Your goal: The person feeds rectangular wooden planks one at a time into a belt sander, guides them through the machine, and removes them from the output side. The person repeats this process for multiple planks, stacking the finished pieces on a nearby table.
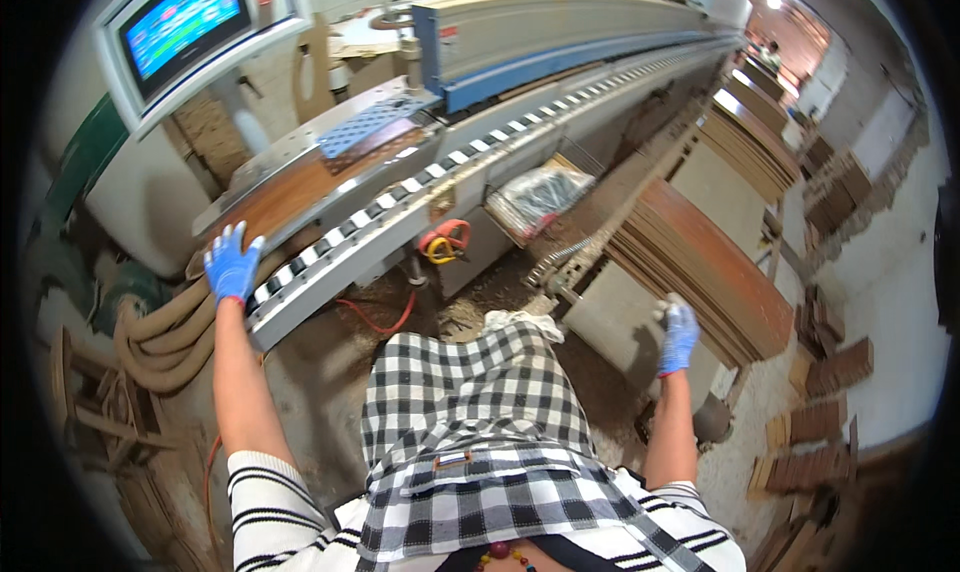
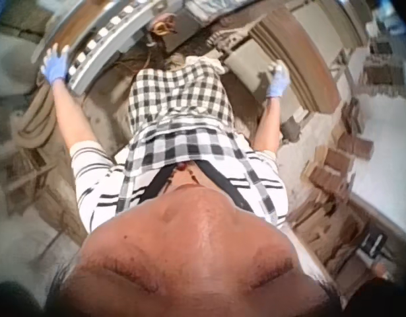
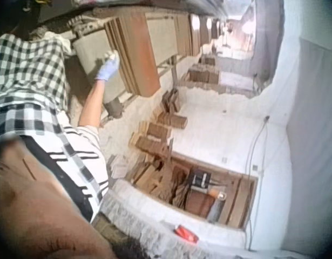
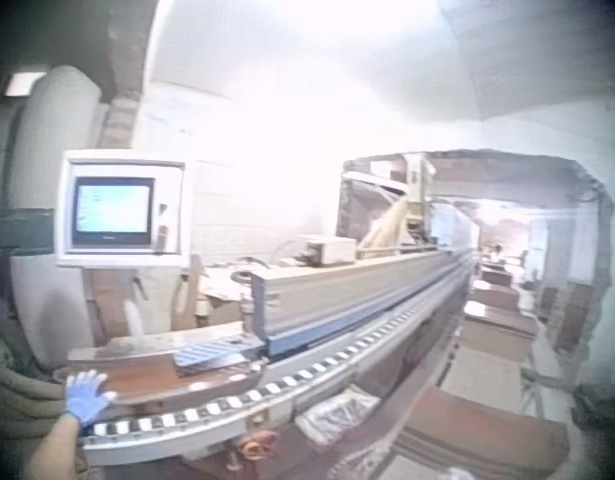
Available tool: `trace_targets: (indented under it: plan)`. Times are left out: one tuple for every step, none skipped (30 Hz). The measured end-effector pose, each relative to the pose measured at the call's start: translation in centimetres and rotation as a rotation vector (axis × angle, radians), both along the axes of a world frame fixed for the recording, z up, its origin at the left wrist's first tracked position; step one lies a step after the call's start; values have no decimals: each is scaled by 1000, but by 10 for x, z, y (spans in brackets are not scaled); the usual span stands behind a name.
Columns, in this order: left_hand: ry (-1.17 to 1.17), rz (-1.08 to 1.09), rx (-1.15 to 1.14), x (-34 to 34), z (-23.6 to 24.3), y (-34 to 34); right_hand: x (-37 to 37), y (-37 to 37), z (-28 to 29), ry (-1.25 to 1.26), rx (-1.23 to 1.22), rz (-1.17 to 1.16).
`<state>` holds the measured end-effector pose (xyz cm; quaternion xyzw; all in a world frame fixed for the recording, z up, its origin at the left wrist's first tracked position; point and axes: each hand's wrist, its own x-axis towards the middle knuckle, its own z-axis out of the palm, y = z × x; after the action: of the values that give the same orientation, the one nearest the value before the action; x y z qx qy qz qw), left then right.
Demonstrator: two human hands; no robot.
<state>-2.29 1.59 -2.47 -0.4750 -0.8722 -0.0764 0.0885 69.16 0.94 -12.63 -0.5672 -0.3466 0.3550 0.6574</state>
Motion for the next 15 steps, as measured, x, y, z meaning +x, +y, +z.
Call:
trace_targets:
  plan:
    - [17,-4,10,1,-2,1,37,-8,-9,-231,96,-122]
    - [27,11,3,-1,-4,1,53,-15,1,-332,185,-262]
    - [37,26,2,0,-4,2,84,-21,5,-581,93,-421]
    - [37,44,-4,4,1,1,101,-26,18,-766,33,-597]
    - [23,59,-6,9,4,1,123,-30,26,-909,23,-723]
    - [11,68,-2,12,4,2,142,-35,33,-964,-47,-803]
    - [1,82,4,12,5,1,157,-38,40,-1081,-118,-919]
    - [-2,90,7,13,5,-1,166,-37,50,-1086,-225,-961]
    - [-6,99,9,14,4,-2,174,-36,59,-1089,-334,-1000]
    - [-7,111,13,14,4,-4,177,-35,71,-1130,-421,-1021]
    - [-7,112,21,12,3,-7,179,-35,85,-1172,-508,-1038]
    - [-7,113,30,9,0,-9,182,-34,91,-1213,-596,-1052]
    - [-8,106,39,8,-1,-8,191,-34,88,-1246,-669,-1062]
    - [-12,107,52,8,-2,-6,205,-31,85,-1277,-738,-1073]
    - [-15,108,64,9,-2,-3,219,-30,83,-1307,-808,-1083]
